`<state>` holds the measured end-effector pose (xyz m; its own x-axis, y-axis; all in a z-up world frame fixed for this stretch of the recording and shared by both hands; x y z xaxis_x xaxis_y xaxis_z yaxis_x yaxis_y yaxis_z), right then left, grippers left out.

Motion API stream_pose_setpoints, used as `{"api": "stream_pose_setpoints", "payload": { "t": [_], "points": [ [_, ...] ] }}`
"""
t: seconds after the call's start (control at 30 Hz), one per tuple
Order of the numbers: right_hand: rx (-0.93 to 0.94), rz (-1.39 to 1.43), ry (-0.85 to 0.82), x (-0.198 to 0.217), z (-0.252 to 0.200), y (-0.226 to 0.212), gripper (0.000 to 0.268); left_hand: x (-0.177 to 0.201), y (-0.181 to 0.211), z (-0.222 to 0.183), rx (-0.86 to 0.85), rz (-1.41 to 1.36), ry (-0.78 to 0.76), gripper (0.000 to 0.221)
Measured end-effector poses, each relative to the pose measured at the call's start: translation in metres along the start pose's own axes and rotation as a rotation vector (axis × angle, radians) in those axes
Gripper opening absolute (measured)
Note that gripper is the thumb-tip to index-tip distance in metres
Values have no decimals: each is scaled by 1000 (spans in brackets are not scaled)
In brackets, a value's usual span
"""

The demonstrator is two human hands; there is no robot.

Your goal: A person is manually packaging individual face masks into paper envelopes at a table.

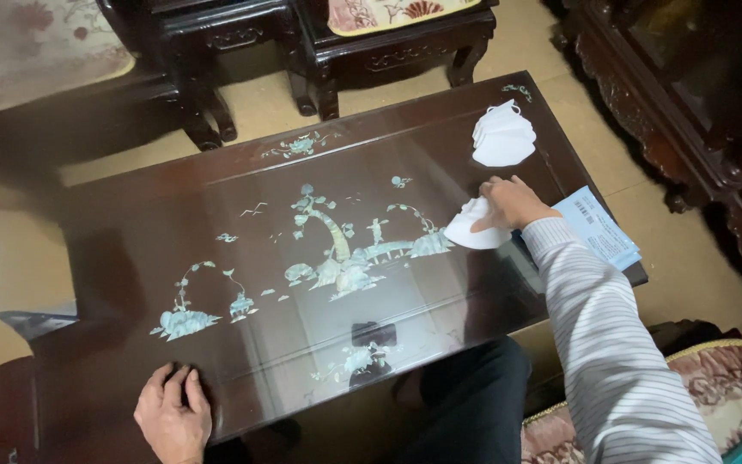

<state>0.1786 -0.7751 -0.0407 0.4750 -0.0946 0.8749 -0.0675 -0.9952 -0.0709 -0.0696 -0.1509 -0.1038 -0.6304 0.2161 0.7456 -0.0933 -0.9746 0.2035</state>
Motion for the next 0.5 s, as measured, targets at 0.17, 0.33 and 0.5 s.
{"api": "stream_pose_setpoints", "payload": {
  "t": [0.17, 0.33, 0.5],
  "points": [
    [-26, 530, 39, 26, -37, -42, 59, 5, 5, 10, 29, 17, -39, 11],
    [18, 1362, 48, -2, -105, -172, 39, -4, 111, 74, 575, -705, -269, 60],
    [3, 1577, 6, -87, -119, -286, 31, -28, 188, 93, 1034, -1432, -453, 80]
  ]
}}
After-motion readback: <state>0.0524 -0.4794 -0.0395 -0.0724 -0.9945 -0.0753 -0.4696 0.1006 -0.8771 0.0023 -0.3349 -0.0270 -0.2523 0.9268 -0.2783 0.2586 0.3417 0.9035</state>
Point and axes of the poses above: each hand's wrist, its own z-axis towards the middle knuckle, its own x-axis out of the back of the hand, y = z × x, the point moved 6 cm from there along z, towards the middle knuckle, and after that the axes turned 2 degrees about -x, right-handed, at the moved point
